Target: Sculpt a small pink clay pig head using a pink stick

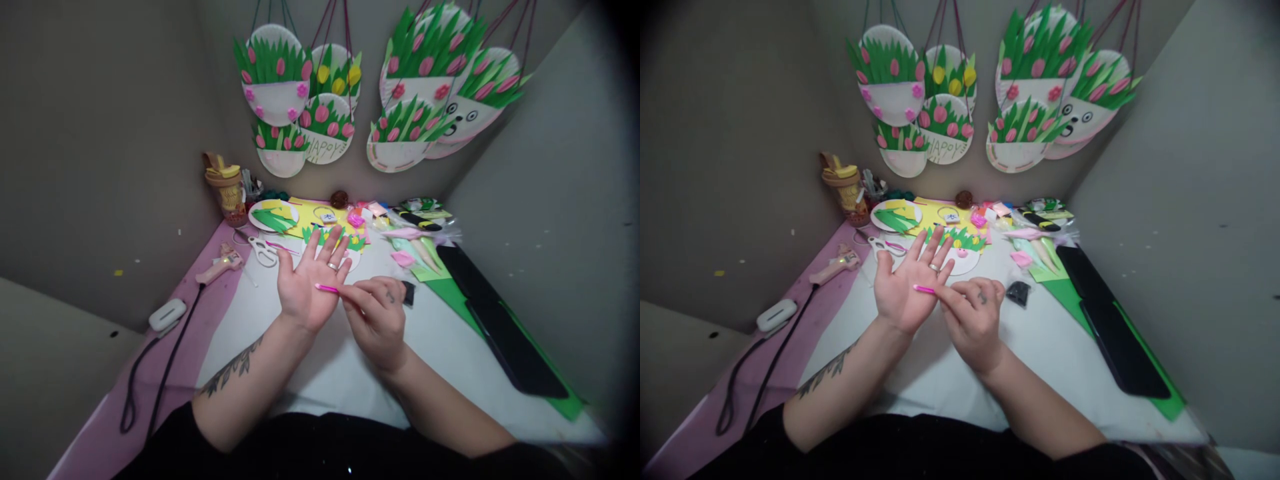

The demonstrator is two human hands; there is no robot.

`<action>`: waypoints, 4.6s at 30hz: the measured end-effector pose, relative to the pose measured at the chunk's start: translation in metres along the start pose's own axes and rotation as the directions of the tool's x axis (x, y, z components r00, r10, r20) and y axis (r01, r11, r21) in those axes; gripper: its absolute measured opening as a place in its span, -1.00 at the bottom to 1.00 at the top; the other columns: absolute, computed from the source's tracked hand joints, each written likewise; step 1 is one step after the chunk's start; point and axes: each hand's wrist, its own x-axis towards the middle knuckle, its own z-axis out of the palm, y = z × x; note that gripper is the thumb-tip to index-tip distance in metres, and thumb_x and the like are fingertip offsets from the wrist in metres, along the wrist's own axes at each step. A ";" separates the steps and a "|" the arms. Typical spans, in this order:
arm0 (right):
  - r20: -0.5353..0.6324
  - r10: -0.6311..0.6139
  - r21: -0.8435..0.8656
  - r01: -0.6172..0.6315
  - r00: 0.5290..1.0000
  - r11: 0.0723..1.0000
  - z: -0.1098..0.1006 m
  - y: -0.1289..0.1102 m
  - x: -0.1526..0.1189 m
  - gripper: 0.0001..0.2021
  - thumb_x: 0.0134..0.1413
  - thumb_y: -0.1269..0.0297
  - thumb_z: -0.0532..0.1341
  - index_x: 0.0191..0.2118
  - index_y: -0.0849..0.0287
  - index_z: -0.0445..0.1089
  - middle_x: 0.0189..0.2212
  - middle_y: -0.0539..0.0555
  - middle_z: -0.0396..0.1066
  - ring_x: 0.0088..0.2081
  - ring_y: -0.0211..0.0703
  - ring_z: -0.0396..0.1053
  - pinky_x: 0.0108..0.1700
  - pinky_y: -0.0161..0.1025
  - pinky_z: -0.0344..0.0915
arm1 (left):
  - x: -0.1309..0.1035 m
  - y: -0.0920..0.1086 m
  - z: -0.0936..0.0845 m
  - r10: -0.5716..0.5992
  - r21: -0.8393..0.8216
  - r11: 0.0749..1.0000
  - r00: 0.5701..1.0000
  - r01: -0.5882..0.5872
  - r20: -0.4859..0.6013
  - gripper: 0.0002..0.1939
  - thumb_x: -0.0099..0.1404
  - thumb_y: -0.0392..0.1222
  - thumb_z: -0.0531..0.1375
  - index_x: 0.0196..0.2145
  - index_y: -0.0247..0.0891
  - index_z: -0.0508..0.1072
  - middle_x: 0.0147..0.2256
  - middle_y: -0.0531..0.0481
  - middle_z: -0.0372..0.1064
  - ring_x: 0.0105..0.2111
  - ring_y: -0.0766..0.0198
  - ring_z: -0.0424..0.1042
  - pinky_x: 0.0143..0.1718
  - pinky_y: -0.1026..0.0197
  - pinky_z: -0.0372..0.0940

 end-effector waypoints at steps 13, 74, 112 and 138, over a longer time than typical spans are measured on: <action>0.002 0.007 0.025 -0.007 1.000 1.000 0.000 -0.002 0.000 -0.84 0.13 0.44 0.24 -0.18 0.08 0.47 -0.40 0.02 0.44 -0.27 -0.14 0.26 -0.13 -0.07 0.12 | 0.000 0.000 0.002 -0.010 -0.015 1.000 1.000 0.010 -0.027 -0.29 0.31 0.38 -0.21 0.11 -0.13 0.31 0.20 -0.10 0.24 0.25 0.08 0.18 0.22 0.01 0.07; 0.023 0.092 0.070 -0.093 0.996 0.993 0.000 -0.001 0.002 -0.88 0.12 0.41 0.24 -0.25 0.07 0.49 -0.41 0.01 0.45 -0.29 -0.15 0.29 -0.12 -0.10 0.13 | 0.000 0.000 0.000 -0.023 -0.027 0.999 0.999 0.022 -0.025 -0.31 0.29 0.39 -0.22 0.06 -0.10 0.32 0.20 -0.10 0.25 0.25 0.07 0.18 0.22 -0.05 0.06; 0.021 0.058 0.045 -0.059 0.998 0.997 -0.002 -0.002 0.004 -0.86 0.11 0.43 0.25 -0.23 0.06 0.50 -0.42 0.00 0.44 -0.30 -0.15 0.28 -0.14 -0.08 0.14 | 0.000 -0.003 -0.003 -0.020 0.035 0.999 0.999 0.022 -0.050 -0.28 0.29 0.40 -0.23 0.06 -0.12 0.35 0.21 -0.06 0.25 0.30 0.15 0.07 0.26 0.02 -0.03; 0.022 0.033 0.027 -0.033 0.999 0.999 -0.001 -0.001 0.003 -0.83 0.09 0.46 0.26 -0.22 0.07 0.49 -0.41 0.01 0.44 -0.29 -0.14 0.26 -0.14 -0.08 0.13 | 0.001 -0.004 -0.004 -0.022 0.008 1.000 0.998 0.023 -0.062 -0.29 0.28 0.40 -0.20 0.08 -0.12 0.35 0.21 -0.08 0.25 0.31 0.13 0.05 0.28 -0.03 -0.03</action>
